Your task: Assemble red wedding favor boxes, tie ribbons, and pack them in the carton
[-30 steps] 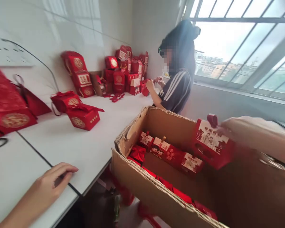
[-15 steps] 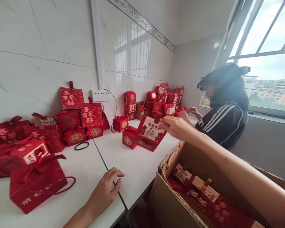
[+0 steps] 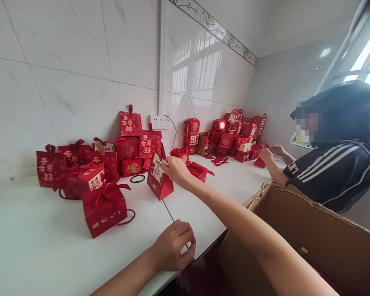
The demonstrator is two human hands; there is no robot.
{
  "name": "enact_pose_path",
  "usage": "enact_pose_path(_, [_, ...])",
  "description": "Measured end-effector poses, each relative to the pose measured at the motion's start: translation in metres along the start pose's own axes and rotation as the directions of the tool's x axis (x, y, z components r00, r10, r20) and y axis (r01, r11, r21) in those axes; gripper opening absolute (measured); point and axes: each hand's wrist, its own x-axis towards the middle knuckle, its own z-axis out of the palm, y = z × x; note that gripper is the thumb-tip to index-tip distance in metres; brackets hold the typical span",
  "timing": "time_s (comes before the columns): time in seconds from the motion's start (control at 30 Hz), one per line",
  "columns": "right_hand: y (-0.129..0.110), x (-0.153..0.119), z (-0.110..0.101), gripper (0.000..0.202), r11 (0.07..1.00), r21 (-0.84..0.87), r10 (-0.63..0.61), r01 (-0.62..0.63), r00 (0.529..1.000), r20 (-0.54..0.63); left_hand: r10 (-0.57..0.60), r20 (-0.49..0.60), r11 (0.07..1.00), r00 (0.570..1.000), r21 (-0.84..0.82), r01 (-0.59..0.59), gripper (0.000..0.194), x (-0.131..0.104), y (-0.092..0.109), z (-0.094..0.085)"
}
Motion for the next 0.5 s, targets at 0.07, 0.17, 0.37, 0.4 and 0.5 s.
enact_pose_path(0.07, [-0.016, 0.018, 0.013, 0.022, 1.000, 0.022, 0.005, -0.005, 1.000, 0.018, -0.043, -0.002, 0.999, 0.999, -0.004, 0.043, 0.012, -0.002, -0.003, 0.000])
enact_pose_path(0.17, [-0.032, 0.039, 0.028, 0.028, 0.998, 0.067, -0.007, 0.000, 0.995, 0.100, -0.087, 0.022, 0.996, 0.996, -0.021, 0.087, 0.011, -0.006, -0.008, 0.002])
enact_pose_path(0.37, [0.018, 0.043, 0.008, 0.037, 0.991, -0.045, 0.128, -0.124, 0.987, 0.098, -0.206, 0.066, 0.972, 0.976, -0.099, 0.212, 0.009, -0.008, -0.012, 0.008])
enact_pose_path(0.4, [0.035, 0.037, 0.002, 0.038, 0.980, -0.094, 0.184, -0.176, 0.979, 0.085, -0.226, 0.080, 0.966, 0.971, -0.114, 0.234, 0.009, -0.007, -0.012, 0.009])
enact_pose_path(0.5, [0.079, 0.013, -0.011, 0.050, 0.938, -0.195, 0.319, -0.286, 0.934, 0.162, -0.266, 0.090, 0.950, 0.960, -0.144, 0.277, 0.009, -0.005, -0.012, 0.009])
